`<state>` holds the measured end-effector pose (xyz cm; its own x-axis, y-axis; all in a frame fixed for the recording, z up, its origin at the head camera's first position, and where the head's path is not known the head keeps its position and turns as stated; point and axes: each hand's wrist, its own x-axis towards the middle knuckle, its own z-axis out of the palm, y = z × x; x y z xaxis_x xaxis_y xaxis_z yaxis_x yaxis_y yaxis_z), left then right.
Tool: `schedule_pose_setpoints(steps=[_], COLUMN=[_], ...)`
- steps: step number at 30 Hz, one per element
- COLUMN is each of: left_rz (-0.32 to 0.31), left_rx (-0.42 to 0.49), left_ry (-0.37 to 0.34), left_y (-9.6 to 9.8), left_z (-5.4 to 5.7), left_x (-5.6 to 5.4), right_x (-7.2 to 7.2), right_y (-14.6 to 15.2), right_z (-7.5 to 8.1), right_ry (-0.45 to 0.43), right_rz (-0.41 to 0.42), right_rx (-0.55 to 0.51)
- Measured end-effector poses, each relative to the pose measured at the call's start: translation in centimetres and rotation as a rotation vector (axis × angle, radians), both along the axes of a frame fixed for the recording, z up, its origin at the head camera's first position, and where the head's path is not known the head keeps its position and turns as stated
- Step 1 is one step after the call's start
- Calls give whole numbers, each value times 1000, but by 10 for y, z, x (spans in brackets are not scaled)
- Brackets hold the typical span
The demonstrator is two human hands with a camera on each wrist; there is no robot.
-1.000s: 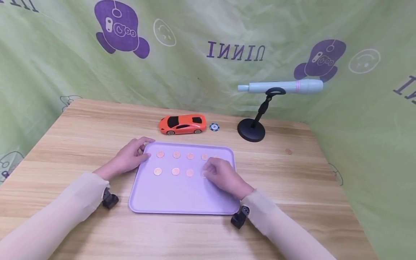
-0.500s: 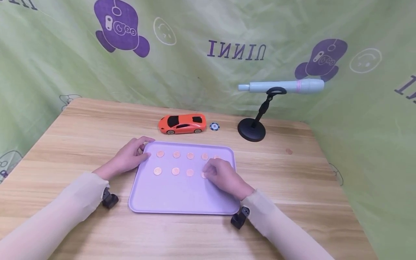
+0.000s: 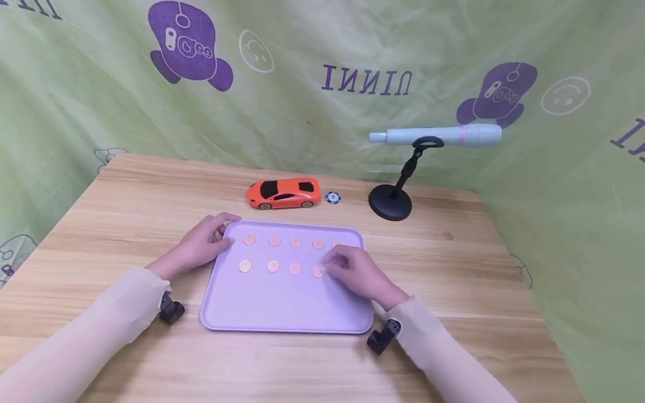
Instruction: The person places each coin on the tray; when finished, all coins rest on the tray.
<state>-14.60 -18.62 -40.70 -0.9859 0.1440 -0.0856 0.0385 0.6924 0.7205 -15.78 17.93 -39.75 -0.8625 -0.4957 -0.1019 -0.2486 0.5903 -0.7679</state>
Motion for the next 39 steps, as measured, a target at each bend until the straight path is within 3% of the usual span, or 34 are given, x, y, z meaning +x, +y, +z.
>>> schedule_pose_setpoints(steps=[6,12,17,22,30,39], left_rz=[1,1,2,5,10,2], left_rx=[-1,-4,-11,-16,-10,-7], left_ry=[0,-3,2,-4,-10,-3], left_y=[-1,-1,-2,-4,-3,-1], left_z=[-1,-1,0,0,1,-1], left_x=[0,-2,-2,-1,-1,-1], right_x=[-9,-21,-33,-44,-55,-65], right_y=[32,78,119,159,201,219], right_z=[1,4,1,-7,-10,-14], right_ry=[77,221,318,355,393,364], right_rz=[-135,-303,-384,-464,-482,-420], right_rx=[-29,-52,4,93,241,279])
